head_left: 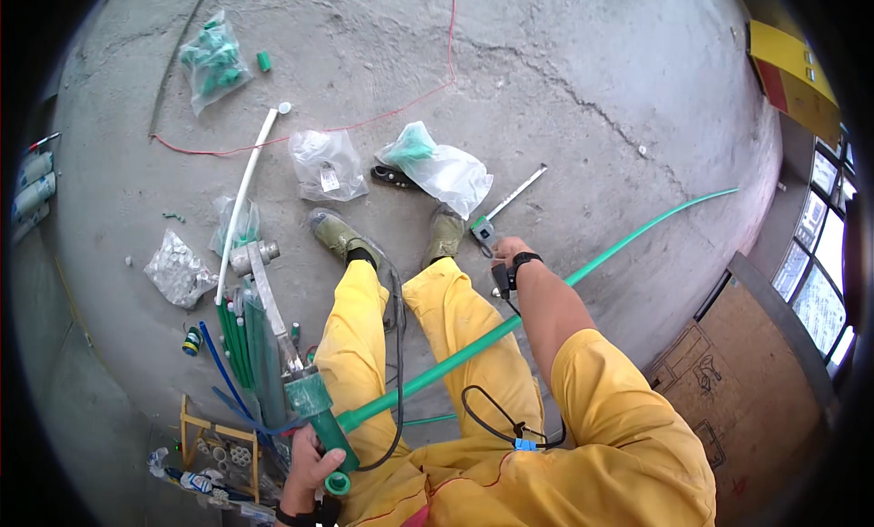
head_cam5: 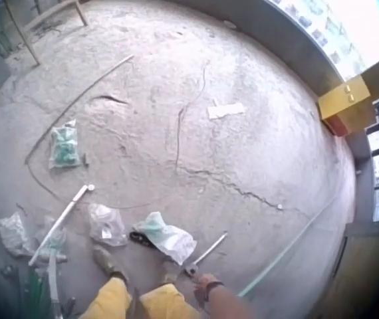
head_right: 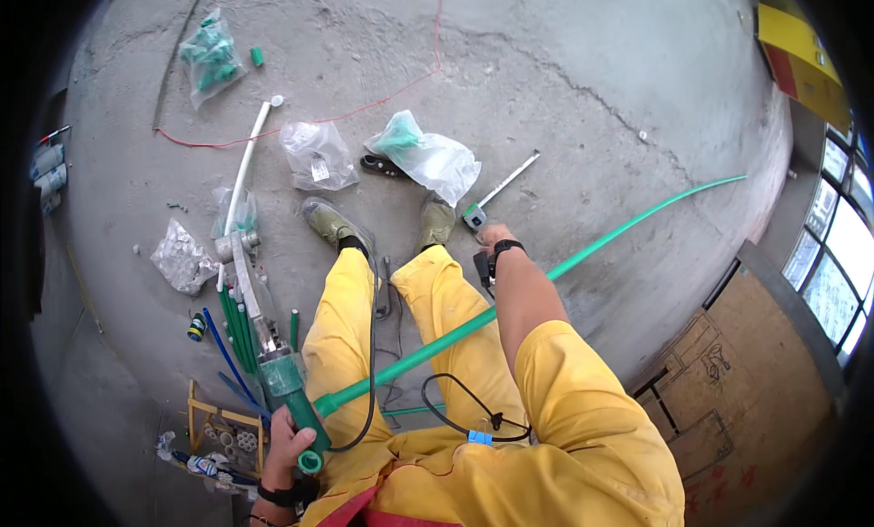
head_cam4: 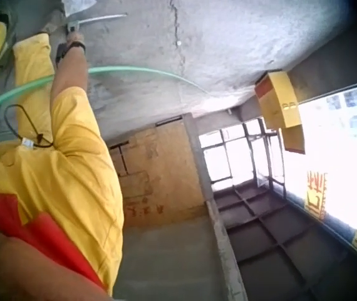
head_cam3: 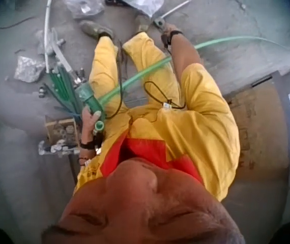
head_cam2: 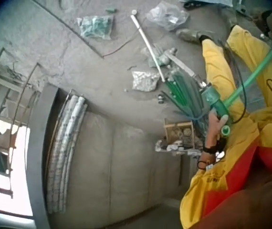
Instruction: Measure, cut, and heat-weld green PPR water pipes using a socket fusion welder and pipe cutters.
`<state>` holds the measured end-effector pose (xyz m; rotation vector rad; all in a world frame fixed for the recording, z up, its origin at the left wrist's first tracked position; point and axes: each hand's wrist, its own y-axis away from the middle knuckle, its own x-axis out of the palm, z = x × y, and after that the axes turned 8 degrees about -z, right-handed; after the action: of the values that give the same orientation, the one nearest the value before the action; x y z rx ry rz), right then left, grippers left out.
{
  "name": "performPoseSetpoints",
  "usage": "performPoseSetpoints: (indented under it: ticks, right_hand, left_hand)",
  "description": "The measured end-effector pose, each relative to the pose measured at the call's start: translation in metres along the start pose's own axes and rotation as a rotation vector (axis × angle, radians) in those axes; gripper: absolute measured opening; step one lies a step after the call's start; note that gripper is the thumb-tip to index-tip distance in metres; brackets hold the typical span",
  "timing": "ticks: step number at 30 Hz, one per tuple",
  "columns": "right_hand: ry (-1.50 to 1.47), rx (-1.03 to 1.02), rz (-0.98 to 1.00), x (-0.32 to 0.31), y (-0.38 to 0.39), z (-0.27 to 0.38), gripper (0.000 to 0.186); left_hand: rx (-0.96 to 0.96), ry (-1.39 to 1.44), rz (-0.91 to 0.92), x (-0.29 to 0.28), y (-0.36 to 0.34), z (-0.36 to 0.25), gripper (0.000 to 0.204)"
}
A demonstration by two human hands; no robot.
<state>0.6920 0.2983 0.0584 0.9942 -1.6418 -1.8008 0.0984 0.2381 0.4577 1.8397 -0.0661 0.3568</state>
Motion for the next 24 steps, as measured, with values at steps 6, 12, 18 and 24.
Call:
performPoseSetpoints:
  ticks: [6,12,18,24]
  right_hand:
    - [-0.715,0.539,-0.122,0.144,-0.065,0.113,0.069]
    - [-0.657,0.454,-0.661,0.131,-0.102,0.046,0.060]
    - [-1.117,0.413,-0.258,0.070,0.032,0.126,0.053]
    - [-1.259,0.252,-0.432,0.015,0.110,0.134,0.064]
  left_hand:
    - [-0.146,-0.122,-0.596,0.012,-0.009,-0.038,0.061]
    - [-0.167,-0.083,-0.394,0.016,-0.044,-0.019,0.054]
    - [-0.125,-0.018,-0.431,0.025,-0.012,-0.023,0.061]
    - [-0.067,0.010,-0.374,0.032,-0.023,-0.014,0.060]
